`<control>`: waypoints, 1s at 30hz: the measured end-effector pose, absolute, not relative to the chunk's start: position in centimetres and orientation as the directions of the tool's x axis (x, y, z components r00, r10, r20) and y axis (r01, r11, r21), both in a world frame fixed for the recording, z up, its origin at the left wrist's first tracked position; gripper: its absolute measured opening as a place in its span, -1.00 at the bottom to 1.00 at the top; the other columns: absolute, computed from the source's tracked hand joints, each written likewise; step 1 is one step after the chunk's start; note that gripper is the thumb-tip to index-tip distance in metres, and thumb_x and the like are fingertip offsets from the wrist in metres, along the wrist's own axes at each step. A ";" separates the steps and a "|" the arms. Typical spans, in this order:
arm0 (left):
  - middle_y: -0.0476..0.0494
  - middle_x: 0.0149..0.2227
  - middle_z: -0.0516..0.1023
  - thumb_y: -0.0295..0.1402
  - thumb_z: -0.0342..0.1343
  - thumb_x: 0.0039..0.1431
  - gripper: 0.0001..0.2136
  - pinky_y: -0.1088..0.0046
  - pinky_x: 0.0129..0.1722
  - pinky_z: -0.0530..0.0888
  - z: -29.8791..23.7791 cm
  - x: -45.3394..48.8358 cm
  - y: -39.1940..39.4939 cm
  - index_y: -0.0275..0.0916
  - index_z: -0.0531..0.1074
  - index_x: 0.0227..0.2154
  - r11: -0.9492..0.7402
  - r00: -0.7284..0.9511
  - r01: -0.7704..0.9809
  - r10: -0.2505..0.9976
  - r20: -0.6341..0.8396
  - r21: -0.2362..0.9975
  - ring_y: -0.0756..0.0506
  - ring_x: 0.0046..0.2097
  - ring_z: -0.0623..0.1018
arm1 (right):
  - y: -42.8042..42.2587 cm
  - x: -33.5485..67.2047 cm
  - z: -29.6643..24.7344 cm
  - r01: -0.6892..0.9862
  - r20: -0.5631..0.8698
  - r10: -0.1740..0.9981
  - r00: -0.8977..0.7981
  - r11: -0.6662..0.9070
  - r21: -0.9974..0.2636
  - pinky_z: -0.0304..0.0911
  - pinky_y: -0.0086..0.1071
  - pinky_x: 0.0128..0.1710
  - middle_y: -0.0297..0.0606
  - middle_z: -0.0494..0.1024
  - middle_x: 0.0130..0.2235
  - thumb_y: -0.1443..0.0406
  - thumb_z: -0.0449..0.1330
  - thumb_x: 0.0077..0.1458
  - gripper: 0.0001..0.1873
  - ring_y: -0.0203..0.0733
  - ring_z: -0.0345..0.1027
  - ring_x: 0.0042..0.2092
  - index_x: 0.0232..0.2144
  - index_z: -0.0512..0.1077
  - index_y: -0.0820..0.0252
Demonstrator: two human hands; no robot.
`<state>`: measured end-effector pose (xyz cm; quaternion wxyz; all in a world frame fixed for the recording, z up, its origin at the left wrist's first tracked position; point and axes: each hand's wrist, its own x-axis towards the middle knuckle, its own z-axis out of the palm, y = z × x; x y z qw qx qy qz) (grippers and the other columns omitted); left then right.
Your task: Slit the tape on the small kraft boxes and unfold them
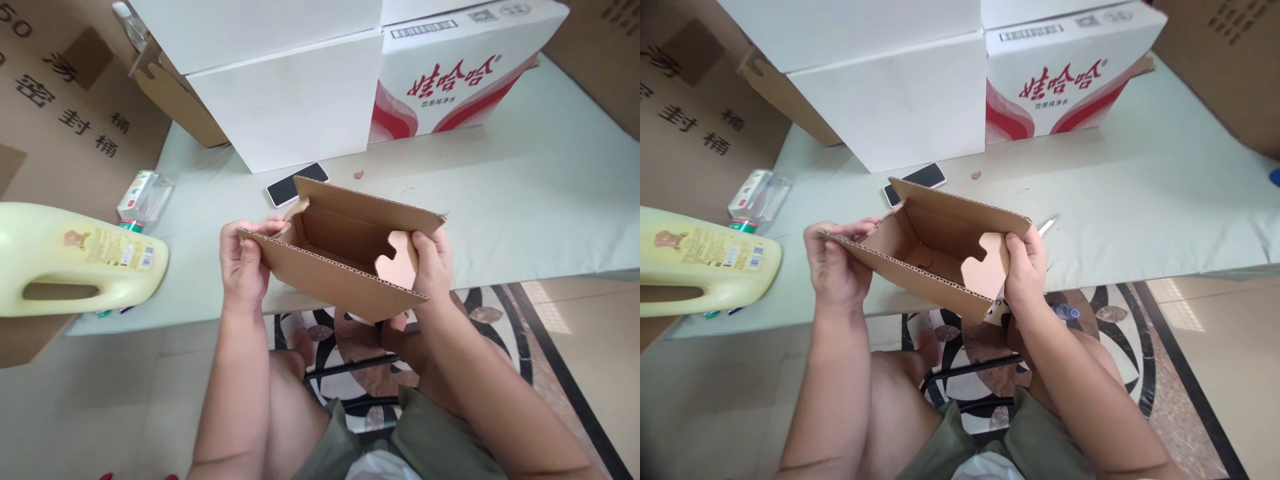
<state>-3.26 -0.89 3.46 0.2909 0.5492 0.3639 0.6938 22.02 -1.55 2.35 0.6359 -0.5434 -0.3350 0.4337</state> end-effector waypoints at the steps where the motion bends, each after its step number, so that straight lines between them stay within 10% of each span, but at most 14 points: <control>1: 0.02 -0.33 0.68 0.04 0.21 0.28 -0.73 0.20 0.02 0.60 3.6 -3.3 -1.0 -0.03 0.47 -0.23 -0.551 -0.217 -0.014 0.816 0.536 0.834 -0.12 -0.15 0.69 | -1.6 22.0 2.5 -0.183 -0.036 0.917 0.398 0.040 -0.982 0.40 -0.23 -0.14 -0.30 0.58 -0.24 0.10 0.22 0.03 -0.78 -0.14 0.45 -0.17 -0.29 0.44 0.05; 6: -0.10 -0.29 0.68 0.06 0.25 0.23 -0.62 0.39 -0.23 0.59 3.2 -3.6 -1.0 -0.11 0.52 -0.10 -0.451 -0.228 0.084 0.860 0.458 0.889 -0.09 -0.25 0.67 | -2.2 22.2 2.9 -0.118 -0.009 0.975 0.224 0.018 -0.993 0.41 -0.27 -0.25 -0.37 0.55 -0.24 0.11 0.28 0.07 -0.63 -0.19 0.46 -0.27 -0.08 0.34 -0.05; 14: -0.11 0.23 0.53 -0.06 0.29 0.23 -0.54 0.16 0.26 0.48 2.2 -3.9 -0.3 0.05 0.47 0.16 -0.515 -0.198 0.313 0.786 0.585 0.798 -0.19 0.20 0.58 | -2.3 22.7 0.2 -0.243 0.336 0.938 0.088 0.347 -0.906 0.38 -0.05 0.11 -0.26 0.51 -0.02 -0.14 0.23 0.10 -0.64 -0.03 0.44 0.07 -0.31 0.51 -0.05; 24: 0.00 -0.14 0.74 -0.35 0.20 0.25 -0.83 0.15 0.17 0.58 2.7 -3.6 -0.9 -0.03 0.72 -0.25 -0.558 -0.155 0.429 0.729 0.666 0.710 -0.16 0.01 0.69 | -3.4 23.2 -0.3 -0.061 0.376 0.926 -0.043 0.373 -0.926 0.27 0.05 0.22 -0.18 0.53 0.06 -0.06 0.09 0.23 -0.61 0.06 0.41 0.15 -0.26 0.60 -0.02; 30: 0.00 -0.22 0.75 -0.47 0.19 0.08 -0.79 0.23 0.06 0.59 2.3 -4.8 -0.5 -0.08 0.72 -0.36 -0.443 -0.381 0.348 0.738 0.557 0.826 -0.12 -0.11 0.70 | -1.8 23.2 -0.8 -0.120 0.075 0.972 0.221 0.103 -0.987 0.28 -0.01 0.17 -0.17 0.50 0.09 -0.04 0.07 0.09 -0.53 0.04 0.39 0.18 -0.02 0.37 -0.03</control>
